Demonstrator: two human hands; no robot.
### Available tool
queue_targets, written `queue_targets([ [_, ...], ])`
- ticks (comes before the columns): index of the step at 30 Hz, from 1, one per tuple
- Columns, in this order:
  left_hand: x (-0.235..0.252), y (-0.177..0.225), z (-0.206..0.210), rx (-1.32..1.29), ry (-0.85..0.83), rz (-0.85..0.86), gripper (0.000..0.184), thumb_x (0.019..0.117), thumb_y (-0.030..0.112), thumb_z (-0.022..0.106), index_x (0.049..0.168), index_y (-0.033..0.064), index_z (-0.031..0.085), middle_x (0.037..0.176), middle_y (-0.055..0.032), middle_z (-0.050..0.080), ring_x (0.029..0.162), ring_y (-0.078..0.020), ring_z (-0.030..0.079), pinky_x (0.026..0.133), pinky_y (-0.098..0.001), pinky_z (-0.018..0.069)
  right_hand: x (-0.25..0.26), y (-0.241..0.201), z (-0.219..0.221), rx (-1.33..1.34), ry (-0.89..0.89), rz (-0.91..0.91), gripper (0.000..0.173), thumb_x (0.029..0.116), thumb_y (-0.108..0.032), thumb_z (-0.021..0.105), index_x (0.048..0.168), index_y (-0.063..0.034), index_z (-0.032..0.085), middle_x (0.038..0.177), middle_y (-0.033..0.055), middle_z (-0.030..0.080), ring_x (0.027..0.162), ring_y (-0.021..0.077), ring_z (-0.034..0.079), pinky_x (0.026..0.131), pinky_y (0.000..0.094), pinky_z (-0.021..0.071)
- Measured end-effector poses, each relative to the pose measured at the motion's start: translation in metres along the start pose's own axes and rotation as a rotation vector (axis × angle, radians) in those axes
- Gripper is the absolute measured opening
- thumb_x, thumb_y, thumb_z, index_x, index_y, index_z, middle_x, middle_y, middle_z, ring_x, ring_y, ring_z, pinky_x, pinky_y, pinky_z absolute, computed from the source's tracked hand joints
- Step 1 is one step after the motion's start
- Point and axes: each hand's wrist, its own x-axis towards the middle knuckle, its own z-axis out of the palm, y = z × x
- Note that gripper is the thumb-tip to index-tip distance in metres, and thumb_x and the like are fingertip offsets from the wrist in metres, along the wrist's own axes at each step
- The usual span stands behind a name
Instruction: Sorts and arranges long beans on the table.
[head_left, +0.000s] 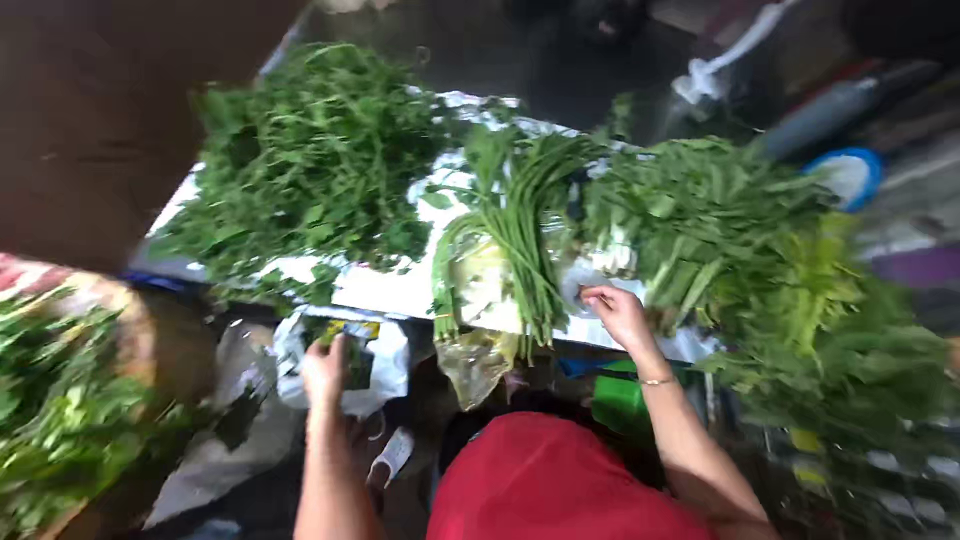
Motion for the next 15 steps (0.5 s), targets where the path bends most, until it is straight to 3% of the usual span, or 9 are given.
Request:
queue_targets([
  [1,0.012,-0.004,-0.008,0.107,-0.013,-0.027,0.060,0.1011,0.041,0.061,0.137,-0.0066,0.056,0.137,-0.0360,0.054,0.131,-0.0503,0.051,0.110,-0.0654,0.0372,0.007,0.014,-0.006,-0.011,0.042,0.044,0.023,0.1043,-0.011,0.057,0.121,-0.0009,0.070,0.114,0.0172,0.072,0.103,0.0281,0.070,0.093,0.0473,0.0556],
  [3,0.024,-0.003,-0.019,0.255,-0.031,-0.103,0.080,0.0947,0.050,0.068,0.148,-0.0055,0.046,0.154,-0.0405,0.032,0.142,-0.0586,0.031,0.112,-0.0725,0.0280,0.021,0.041,-0.016,-0.059,0.118,0.086,0.026,0.1041,-0.010,0.057,0.126,-0.0004,0.067,0.118,0.0209,0.071,0.109,0.0346,0.069,0.098,0.0536,0.0529],
  [5,0.027,0.008,-0.023,0.284,-0.009,-0.123,0.084,0.0938,0.049,0.070,0.151,-0.0055,0.042,0.158,-0.0403,0.024,0.145,-0.0601,0.025,0.111,-0.0745,0.0265,0.031,0.061,-0.020,-0.142,0.164,0.131,0.027,0.1050,-0.012,0.055,0.128,-0.0033,0.067,0.123,0.0210,0.069,0.113,0.0380,0.067,0.100,0.0581,0.0509],
  [10,-0.008,0.066,-0.010,0.149,0.094,0.143,0.051,0.1005,0.025,0.063,0.138,-0.0090,0.055,0.147,-0.0381,0.043,0.140,-0.0507,0.040,0.116,-0.0585,0.0321,0.036,0.082,-0.011,-0.394,-0.017,0.200,0.032,0.1028,-0.009,0.055,0.132,-0.0032,0.066,0.126,0.0264,0.067,0.121,0.0453,0.062,0.103,0.0642,0.0466],
  [15,-0.048,0.105,0.032,0.080,0.014,0.441,0.042,0.1001,0.019,0.062,0.133,-0.0071,0.059,0.141,-0.0337,0.050,0.127,-0.0470,0.054,0.103,-0.0584,0.0468,0.021,0.057,-0.006,-0.359,0.009,0.168,0.031,0.1038,-0.010,0.055,0.131,-0.0041,0.067,0.132,0.0221,0.065,0.127,0.0402,0.059,0.109,0.0582,0.0447],
])
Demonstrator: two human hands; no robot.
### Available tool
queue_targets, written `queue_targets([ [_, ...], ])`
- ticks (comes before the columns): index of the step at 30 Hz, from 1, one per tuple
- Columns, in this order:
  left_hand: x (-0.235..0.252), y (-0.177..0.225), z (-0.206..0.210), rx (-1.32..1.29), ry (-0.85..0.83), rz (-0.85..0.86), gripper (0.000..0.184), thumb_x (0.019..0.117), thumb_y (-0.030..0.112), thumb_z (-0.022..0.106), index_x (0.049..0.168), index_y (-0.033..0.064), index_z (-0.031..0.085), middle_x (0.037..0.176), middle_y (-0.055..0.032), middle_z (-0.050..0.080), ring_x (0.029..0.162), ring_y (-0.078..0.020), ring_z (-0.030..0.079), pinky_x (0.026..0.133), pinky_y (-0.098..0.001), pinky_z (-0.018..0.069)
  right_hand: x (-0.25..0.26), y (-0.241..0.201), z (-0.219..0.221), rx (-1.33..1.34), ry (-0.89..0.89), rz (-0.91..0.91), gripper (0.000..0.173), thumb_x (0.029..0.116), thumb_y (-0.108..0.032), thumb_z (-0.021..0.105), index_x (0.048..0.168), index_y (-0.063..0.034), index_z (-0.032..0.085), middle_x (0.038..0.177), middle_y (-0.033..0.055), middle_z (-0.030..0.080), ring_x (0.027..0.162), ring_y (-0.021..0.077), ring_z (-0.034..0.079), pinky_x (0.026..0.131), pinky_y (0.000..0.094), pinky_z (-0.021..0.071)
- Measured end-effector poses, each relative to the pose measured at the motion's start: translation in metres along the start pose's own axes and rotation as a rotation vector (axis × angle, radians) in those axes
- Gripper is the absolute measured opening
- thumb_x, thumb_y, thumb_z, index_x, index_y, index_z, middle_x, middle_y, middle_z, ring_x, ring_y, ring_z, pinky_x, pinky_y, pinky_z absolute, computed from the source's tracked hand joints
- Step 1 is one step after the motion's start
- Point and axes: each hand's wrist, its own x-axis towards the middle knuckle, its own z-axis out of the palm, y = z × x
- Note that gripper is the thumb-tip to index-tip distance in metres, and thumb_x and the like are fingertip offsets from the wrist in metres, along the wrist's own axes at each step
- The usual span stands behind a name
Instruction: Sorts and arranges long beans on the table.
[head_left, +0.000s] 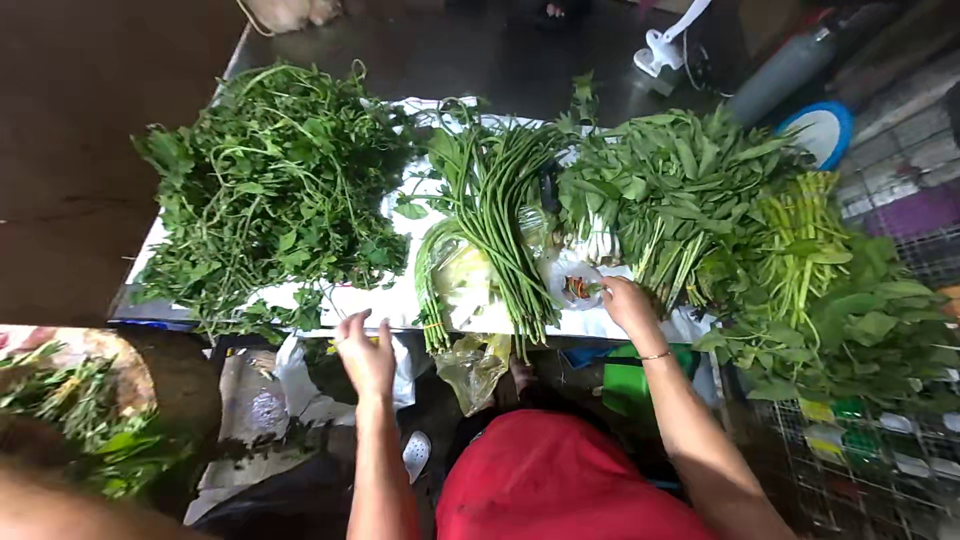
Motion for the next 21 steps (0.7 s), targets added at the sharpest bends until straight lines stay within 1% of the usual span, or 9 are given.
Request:
queue_targets([
  [3,-0.005,0.017,0.028,0.050,-0.147,0.180,0.045,0.0962,0.023,0.070,0.133,-0.0009,0.062,0.138,-0.0293,0.054,0.122,-0.0454,0.058,0.098,-0.0602,0.0501,-0.003,-0.012,0.005,0.071,0.027,-0.072,0.027,0.1039,-0.008,0.054,0.125,-0.0050,0.071,0.128,0.0199,0.067,0.123,0.0375,0.062,0.107,0.0557,0.0473],
  [5,-0.004,0.026,0.041,0.118,-0.240,0.188,0.041,0.0938,0.022,0.074,0.130,0.0031,0.066,0.132,-0.0274,0.058,0.120,-0.0447,0.059,0.099,-0.0605,0.0494,-0.001,-0.018,0.010,0.078,0.037,-0.089,0.026,0.1037,-0.009,0.054,0.120,-0.0058,0.073,0.126,0.0178,0.068,0.122,0.0350,0.063,0.106,0.0540,0.0479],
  [8,-0.001,0.029,0.049,0.159,-0.304,0.182,0.023,0.0973,0.015,0.068,0.115,0.0016,0.072,0.119,-0.0244,0.065,0.109,-0.0407,0.065,0.095,-0.0568,0.0529,0.002,-0.024,0.011,0.143,0.079,-0.146,0.024,0.1035,-0.010,0.055,0.117,-0.0056,0.075,0.124,0.0162,0.070,0.120,0.0329,0.064,0.106,0.0516,0.0490],
  [9,-0.001,0.030,0.049,0.151,-0.299,0.184,0.018,0.0984,0.012,0.065,0.110,-0.0001,0.072,0.114,-0.0234,0.067,0.105,-0.0392,0.067,0.094,-0.0558,0.0537,0.001,-0.028,0.011,0.176,0.090,-0.169,0.023,0.1034,-0.010,0.056,0.116,-0.0052,0.075,0.123,0.0163,0.070,0.119,0.0329,0.065,0.105,0.0511,0.0493],
  [11,-0.005,0.029,0.044,0.100,-0.255,0.159,0.018,0.1003,0.010,0.061,0.108,-0.0034,0.071,0.111,-0.0242,0.067,0.102,-0.0392,0.067,0.092,-0.0563,0.0533,-0.002,-0.034,0.013,0.222,0.093,-0.222,0.023,0.1035,-0.010,0.057,0.117,-0.0045,0.075,0.121,0.0166,0.070,0.116,0.0325,0.066,0.104,0.0501,0.0507],
  [14,-0.014,0.006,0.034,-0.057,-0.012,0.091,0.020,0.1000,0.011,0.061,0.106,-0.0061,0.069,0.100,-0.0234,0.068,0.091,-0.0355,0.067,0.085,-0.0539,0.0539,-0.012,-0.046,0.020,0.303,0.058,-0.313,0.023,0.1037,-0.011,0.057,0.117,-0.0028,0.074,0.118,0.0171,0.071,0.109,0.0296,0.068,0.099,0.0456,0.0538],
  [18,-0.016,-0.049,0.011,-0.283,0.326,-0.273,0.029,0.1018,0.012,0.057,0.118,-0.0118,0.063,0.111,-0.0270,0.067,0.102,-0.0299,0.066,0.095,-0.0437,0.0518,-0.031,-0.072,0.038,0.444,-0.015,-0.436,0.024,0.1023,-0.012,0.058,0.115,-0.0012,0.075,0.113,0.0159,0.072,0.105,0.0238,0.070,0.097,0.0393,0.0558],
  [19,-0.015,-0.065,0.005,-0.289,0.384,-0.388,0.033,0.1019,0.011,0.057,0.126,-0.0119,0.059,0.120,-0.0291,0.064,0.111,-0.0317,0.064,0.099,-0.0427,0.0501,-0.035,-0.083,0.042,0.455,-0.071,-0.465,0.024,0.1021,-0.012,0.057,0.114,-0.0009,0.075,0.114,0.0159,0.072,0.105,0.0227,0.070,0.097,0.0378,0.0558],
  [21,-0.015,-0.084,-0.007,-0.233,0.341,-0.585,0.049,0.1011,0.010,0.058,0.144,-0.0092,0.046,0.144,-0.0340,0.048,0.136,-0.0409,0.047,0.114,-0.0468,0.0379,-0.041,-0.111,0.054,0.430,-0.220,-0.541,0.025,0.1030,-0.011,0.056,0.116,-0.0006,0.074,0.118,0.0165,0.071,0.110,0.0231,0.069,0.100,0.0371,0.0544],
])
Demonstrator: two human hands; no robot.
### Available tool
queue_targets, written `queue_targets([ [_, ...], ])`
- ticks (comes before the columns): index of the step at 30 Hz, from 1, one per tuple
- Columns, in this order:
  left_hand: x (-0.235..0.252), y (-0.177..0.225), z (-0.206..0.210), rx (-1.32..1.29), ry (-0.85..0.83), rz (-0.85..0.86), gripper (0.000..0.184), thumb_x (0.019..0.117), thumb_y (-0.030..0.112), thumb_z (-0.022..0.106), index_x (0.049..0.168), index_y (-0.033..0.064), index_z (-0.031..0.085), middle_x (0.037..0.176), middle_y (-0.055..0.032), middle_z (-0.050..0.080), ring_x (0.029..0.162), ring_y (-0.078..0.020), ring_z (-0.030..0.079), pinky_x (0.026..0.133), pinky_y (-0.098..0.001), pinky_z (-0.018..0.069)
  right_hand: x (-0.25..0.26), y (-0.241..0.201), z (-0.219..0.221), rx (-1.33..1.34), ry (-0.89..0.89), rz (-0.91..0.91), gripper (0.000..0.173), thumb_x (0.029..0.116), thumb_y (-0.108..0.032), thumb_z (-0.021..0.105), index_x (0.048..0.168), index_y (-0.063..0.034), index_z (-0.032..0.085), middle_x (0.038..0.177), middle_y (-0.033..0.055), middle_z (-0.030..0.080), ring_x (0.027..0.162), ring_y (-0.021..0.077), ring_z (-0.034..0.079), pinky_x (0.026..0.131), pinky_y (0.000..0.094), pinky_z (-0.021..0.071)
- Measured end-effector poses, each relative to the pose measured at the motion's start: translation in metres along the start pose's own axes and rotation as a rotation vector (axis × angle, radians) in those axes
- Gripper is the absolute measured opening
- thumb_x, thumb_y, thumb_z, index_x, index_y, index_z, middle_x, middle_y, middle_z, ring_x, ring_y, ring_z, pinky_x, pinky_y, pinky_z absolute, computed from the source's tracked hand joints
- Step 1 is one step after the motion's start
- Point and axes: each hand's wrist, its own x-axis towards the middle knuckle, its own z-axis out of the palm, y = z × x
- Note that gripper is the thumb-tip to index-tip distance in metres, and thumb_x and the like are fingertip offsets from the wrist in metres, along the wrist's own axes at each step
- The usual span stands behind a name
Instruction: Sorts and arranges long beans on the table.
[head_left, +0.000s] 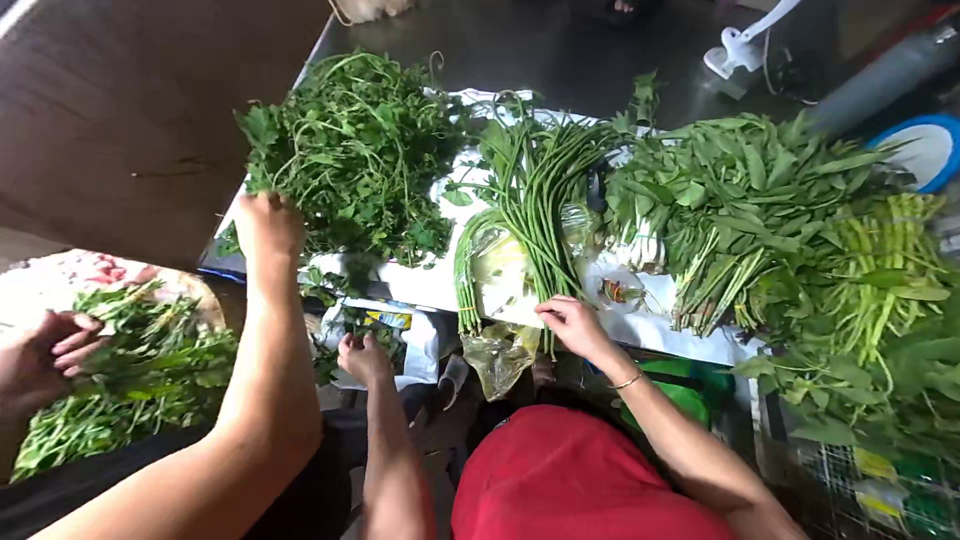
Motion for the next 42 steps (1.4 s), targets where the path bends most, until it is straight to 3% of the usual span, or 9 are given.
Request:
queue_targets([
  [5,-0.023,0.024,0.023,0.070,-0.262,0.251,0.038,0.1017,0.010,0.057,0.134,-0.0098,0.057,0.133,-0.0329,0.057,0.123,-0.0422,0.057,0.106,-0.0516,0.0462,0.055,-0.050,0.069,-0.151,-0.223,-0.036,0.038,0.1038,-0.028,0.059,0.132,-0.0031,0.067,0.135,0.0190,0.063,0.127,0.0317,0.060,0.111,0.0467,0.0461],
  [9,-0.044,0.064,0.059,0.036,-0.484,0.343,0.033,0.1061,0.015,0.051,0.131,-0.0040,0.062,0.131,-0.0251,0.062,0.117,-0.0348,0.063,0.102,-0.0513,0.0498,0.084,-0.065,0.114,-0.296,-0.182,0.165,0.093,0.0918,-0.033,0.075,0.162,-0.0034,0.023,0.149,0.0320,0.041,0.127,0.0443,0.056,0.104,0.0550,0.0500],
  [12,-0.044,0.082,0.076,0.101,-0.653,0.332,0.036,0.1075,0.020,0.051,0.136,-0.0009,0.059,0.133,-0.0240,0.062,0.118,-0.0358,0.063,0.104,-0.0541,0.0490,0.091,-0.062,0.114,-0.225,-0.196,0.234,0.106,0.0882,-0.025,0.079,0.165,-0.0061,0.007,0.147,0.0316,0.047,0.130,0.0447,0.055,0.107,0.0573,0.0472],
  [21,-0.023,0.141,0.111,0.257,-0.632,0.345,0.039,0.1077,0.030,0.051,0.127,-0.0017,0.065,0.117,-0.0260,0.069,0.109,-0.0419,0.066,0.098,-0.0615,0.0491,0.078,-0.071,0.032,0.366,-0.287,0.437,0.078,0.0888,-0.010,0.068,0.157,-0.0065,0.031,0.142,0.0251,0.053,0.124,0.0351,0.057,0.099,0.0537,0.0495],
  [28,-0.025,0.179,0.128,0.207,-0.648,0.374,0.032,0.1052,0.020,0.053,0.119,-0.0056,0.066,0.112,-0.0276,0.068,0.104,-0.0419,0.067,0.094,-0.0608,0.0508,0.066,-0.073,-0.032,0.224,-0.344,0.151,0.083,0.0849,-0.015,0.081,0.154,-0.0015,0.038,0.144,0.0239,0.055,0.128,0.0298,0.058,0.108,0.0460,0.0482],
  [33,-0.017,0.185,0.142,0.014,-0.798,0.067,0.062,0.1065,0.046,0.049,0.143,-0.0034,0.047,0.132,-0.0325,0.056,0.114,-0.0441,0.061,0.094,-0.0589,0.0513,0.048,-0.053,-0.071,0.260,-0.324,0.081,0.085,0.0833,-0.009,0.077,0.156,0.0007,0.035,0.149,0.0249,0.049,0.135,0.0288,0.053,0.113,0.0430,0.0449],
  [35,-0.019,0.185,0.142,0.056,-0.858,-0.009,0.063,0.1067,0.050,0.046,0.142,-0.0022,0.048,0.129,-0.0292,0.058,0.110,-0.0384,0.062,0.093,-0.0535,0.0515,0.040,-0.044,-0.080,0.317,-0.323,0.071,0.083,0.0832,-0.009,0.075,0.156,0.0003,0.035,0.147,0.0226,0.052,0.129,0.0244,0.058,0.107,0.0394,0.0491],
  [39,-0.025,0.182,0.146,0.064,-0.889,0.061,0.036,0.1087,0.027,0.047,0.126,-0.0028,0.058,0.088,-0.0103,0.062,0.067,-0.0129,0.057,0.066,-0.0301,0.0512,0.033,-0.027,-0.092,0.408,-0.334,0.092,0.078,0.0843,-0.011,0.069,0.154,-0.0018,0.035,0.127,0.0151,0.062,0.090,0.0134,0.066,0.077,0.0308,0.0573],
  [42,-0.024,0.183,0.151,0.219,-0.848,0.241,0.037,0.1087,0.026,0.049,0.125,-0.0055,0.060,0.102,-0.0203,0.065,0.083,-0.0263,0.062,0.081,-0.0445,0.0531,0.031,-0.013,-0.094,0.440,-0.369,0.113,0.078,0.0857,-0.009,0.068,0.155,-0.0039,0.034,0.128,0.0146,0.061,0.089,0.0129,0.065,0.075,0.0300,0.0568],
])
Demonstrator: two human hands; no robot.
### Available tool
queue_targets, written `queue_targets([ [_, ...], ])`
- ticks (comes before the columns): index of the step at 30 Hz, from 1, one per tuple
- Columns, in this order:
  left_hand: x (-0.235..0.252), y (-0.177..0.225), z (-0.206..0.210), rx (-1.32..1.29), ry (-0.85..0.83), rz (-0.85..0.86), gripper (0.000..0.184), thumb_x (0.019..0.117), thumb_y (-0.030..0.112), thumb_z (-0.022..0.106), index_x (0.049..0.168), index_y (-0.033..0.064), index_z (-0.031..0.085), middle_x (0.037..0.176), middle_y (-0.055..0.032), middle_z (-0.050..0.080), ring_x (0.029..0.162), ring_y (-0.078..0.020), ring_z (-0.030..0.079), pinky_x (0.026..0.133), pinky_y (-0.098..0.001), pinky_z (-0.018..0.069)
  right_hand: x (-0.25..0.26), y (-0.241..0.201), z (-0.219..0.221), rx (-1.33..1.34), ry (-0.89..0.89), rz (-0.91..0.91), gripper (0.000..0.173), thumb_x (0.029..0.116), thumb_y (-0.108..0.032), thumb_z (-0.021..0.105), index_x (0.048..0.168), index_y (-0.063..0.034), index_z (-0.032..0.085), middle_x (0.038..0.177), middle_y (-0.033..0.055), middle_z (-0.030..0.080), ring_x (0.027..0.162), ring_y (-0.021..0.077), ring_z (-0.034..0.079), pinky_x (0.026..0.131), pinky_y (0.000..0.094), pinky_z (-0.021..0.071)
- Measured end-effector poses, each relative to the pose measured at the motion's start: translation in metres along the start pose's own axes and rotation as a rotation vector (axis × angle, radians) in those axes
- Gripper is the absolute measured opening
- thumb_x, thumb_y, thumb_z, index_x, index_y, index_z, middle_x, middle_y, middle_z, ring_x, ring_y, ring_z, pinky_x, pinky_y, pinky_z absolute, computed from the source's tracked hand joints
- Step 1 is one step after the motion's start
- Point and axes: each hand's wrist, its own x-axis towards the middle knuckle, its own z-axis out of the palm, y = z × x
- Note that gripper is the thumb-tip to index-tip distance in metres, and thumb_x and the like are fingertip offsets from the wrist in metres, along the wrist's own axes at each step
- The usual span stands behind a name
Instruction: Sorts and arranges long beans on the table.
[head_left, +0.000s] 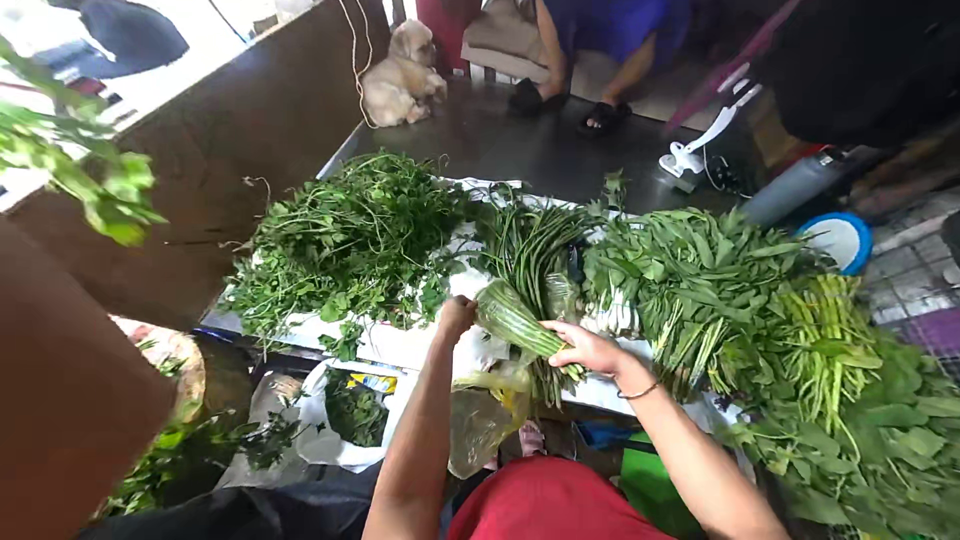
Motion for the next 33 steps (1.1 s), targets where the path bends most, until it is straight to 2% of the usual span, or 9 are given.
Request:
queue_targets([
  [4,0.007,0.004,0.000,0.375,0.061,0.124,0.036,0.1081,0.026,0.048,0.118,-0.0032,0.066,0.115,-0.0303,0.067,0.112,-0.0485,0.064,0.096,-0.0683,0.0472,-0.005,0.009,-0.009,0.000,-0.011,0.024,0.078,0.0866,-0.008,0.067,0.156,-0.0038,0.033,0.136,0.0167,0.058,0.100,0.0152,0.066,0.082,0.0323,0.0571],
  [9,0.012,0.005,0.001,0.451,0.181,0.090,0.040,0.1101,0.027,0.039,0.127,-0.0025,0.060,0.116,-0.0295,0.067,0.111,-0.0478,0.065,0.092,-0.0666,0.0505,-0.014,0.014,-0.026,0.089,0.023,0.019,0.072,0.0875,-0.007,0.065,0.154,-0.0054,0.037,0.128,0.0122,0.062,0.085,0.0123,0.065,0.070,0.0289,0.0567],
  [13,-0.030,0.018,0.012,0.178,0.372,0.463,0.050,0.1055,0.035,0.052,0.133,-0.0062,0.051,0.124,-0.0271,0.060,0.115,-0.0405,0.061,0.098,-0.0584,0.0504,-0.015,0.012,-0.028,0.160,0.040,0.012,0.070,0.0872,-0.008,0.064,0.153,-0.0046,0.039,0.120,0.0097,0.065,0.075,0.0100,0.063,0.064,0.0265,0.0547],
  [16,-0.083,0.016,0.039,0.185,0.316,0.767,0.099,0.0819,0.059,0.075,0.152,-0.0019,0.039,0.156,-0.0282,0.038,0.145,-0.0429,0.038,0.116,-0.0604,0.0354,-0.007,0.011,-0.027,0.178,0.022,0.006,0.071,0.0873,-0.010,0.064,0.153,-0.0043,0.038,0.122,0.0095,0.064,0.078,0.0090,0.063,0.065,0.0252,0.0545],
  [19,-0.102,0.010,0.074,0.408,0.411,0.916,0.102,0.0751,0.056,0.079,0.152,-0.0009,0.042,0.156,-0.0350,0.034,0.146,-0.0554,0.029,0.115,-0.0760,0.0190,0.001,0.002,-0.023,0.097,-0.007,0.021,0.068,0.0894,-0.010,0.064,0.152,-0.0030,0.038,0.124,0.0115,0.062,0.082,0.0091,0.064,0.070,0.0256,0.0551],
  [22,-0.092,0.013,0.082,0.400,0.559,0.854,0.094,0.0666,0.025,0.085,0.149,0.0017,0.046,0.155,-0.0337,0.037,0.142,-0.0576,0.034,0.109,-0.0787,0.0249,0.009,-0.003,-0.021,0.023,-0.030,0.017,0.070,0.0914,-0.011,0.063,0.155,-0.0031,0.035,0.134,0.0152,0.059,0.095,0.0117,0.065,0.078,0.0281,0.0563],
  [24,-0.083,0.015,0.072,0.358,0.599,0.805,0.066,0.0741,0.010,0.080,0.136,0.0032,0.060,0.144,-0.0295,0.051,0.133,-0.0531,0.047,0.105,-0.0734,0.0368,0.012,-0.005,-0.025,0.020,-0.027,0.007,0.069,0.0920,-0.010,0.063,0.155,-0.0033,0.036,0.135,0.0147,0.059,0.098,0.0118,0.065,0.080,0.0283,0.0563],
  [28,-0.062,0.016,0.032,0.387,0.497,0.611,0.014,0.0884,0.006,0.068,0.100,-0.0013,0.073,0.104,-0.0235,0.069,0.105,-0.0442,0.065,0.094,-0.0628,0.0494,0.011,0.004,-0.032,0.017,-0.057,0.028,0.071,0.0910,-0.007,0.064,0.156,-0.0029,0.034,0.137,0.0146,0.058,0.100,0.0117,0.065,0.082,0.0283,0.0559],
  [33,0.003,-0.008,-0.004,0.363,0.470,0.234,0.017,0.0925,0.010,0.065,0.104,-0.0008,0.070,0.114,-0.0231,0.066,0.105,-0.0427,0.065,0.088,-0.0639,0.0526,-0.002,0.009,-0.033,0.011,-0.087,0.041,0.068,0.0885,-0.007,0.064,0.152,-0.0031,0.041,0.129,0.0114,0.062,0.095,0.0101,0.065,0.079,0.0283,0.0565],
])
